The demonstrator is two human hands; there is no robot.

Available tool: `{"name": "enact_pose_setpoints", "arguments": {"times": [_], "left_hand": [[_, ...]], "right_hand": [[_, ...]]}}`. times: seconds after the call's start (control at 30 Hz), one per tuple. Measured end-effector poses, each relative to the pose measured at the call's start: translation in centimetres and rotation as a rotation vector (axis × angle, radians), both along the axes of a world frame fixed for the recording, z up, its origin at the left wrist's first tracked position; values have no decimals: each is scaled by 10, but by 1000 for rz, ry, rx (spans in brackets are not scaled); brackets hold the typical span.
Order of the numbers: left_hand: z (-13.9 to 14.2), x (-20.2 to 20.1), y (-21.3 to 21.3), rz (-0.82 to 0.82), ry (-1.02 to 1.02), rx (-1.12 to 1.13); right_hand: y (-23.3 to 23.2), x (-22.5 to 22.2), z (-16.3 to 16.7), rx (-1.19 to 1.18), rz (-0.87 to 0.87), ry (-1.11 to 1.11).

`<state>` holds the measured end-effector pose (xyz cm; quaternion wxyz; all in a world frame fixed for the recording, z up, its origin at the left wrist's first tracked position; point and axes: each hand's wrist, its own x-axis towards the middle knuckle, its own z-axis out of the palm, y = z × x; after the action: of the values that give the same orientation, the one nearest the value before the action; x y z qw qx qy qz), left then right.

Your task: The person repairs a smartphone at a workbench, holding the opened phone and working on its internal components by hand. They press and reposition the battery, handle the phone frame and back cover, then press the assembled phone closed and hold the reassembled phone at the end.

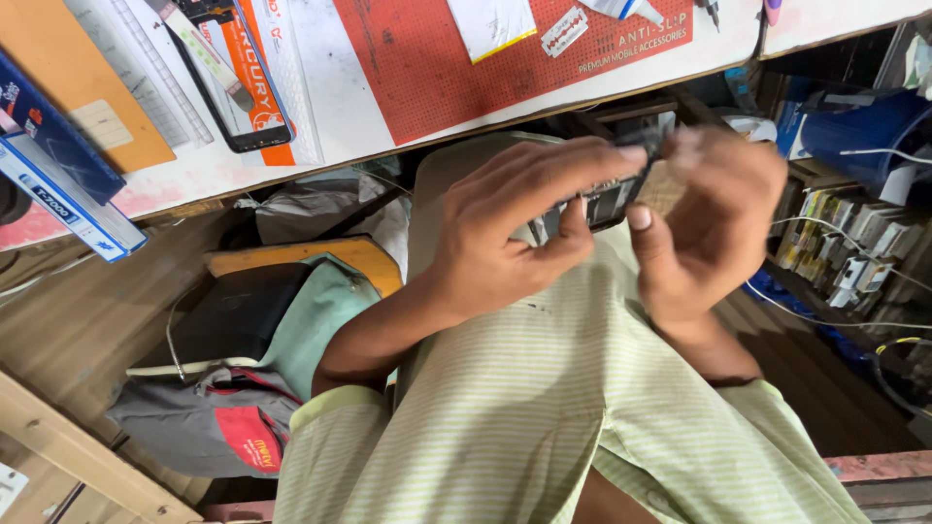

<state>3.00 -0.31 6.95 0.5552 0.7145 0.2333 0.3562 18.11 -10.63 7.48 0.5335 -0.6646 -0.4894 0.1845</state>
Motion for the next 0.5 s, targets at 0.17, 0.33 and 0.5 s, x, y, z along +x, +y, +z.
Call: {"name": "enact_pose_setpoints", "arguments": {"times": [0.17, 0.33, 0.5], "left_hand": [[3, -3, -1, -47, -32, 164], [6, -5, 1, -57, 16, 362], [10, -7, 5, -87, 28, 471]], "right_hand": [[-8, 4, 10, -112, 64, 528], [-11, 8, 5, -57, 171, 420], [-11, 8, 1, 7, 183, 395]]}}
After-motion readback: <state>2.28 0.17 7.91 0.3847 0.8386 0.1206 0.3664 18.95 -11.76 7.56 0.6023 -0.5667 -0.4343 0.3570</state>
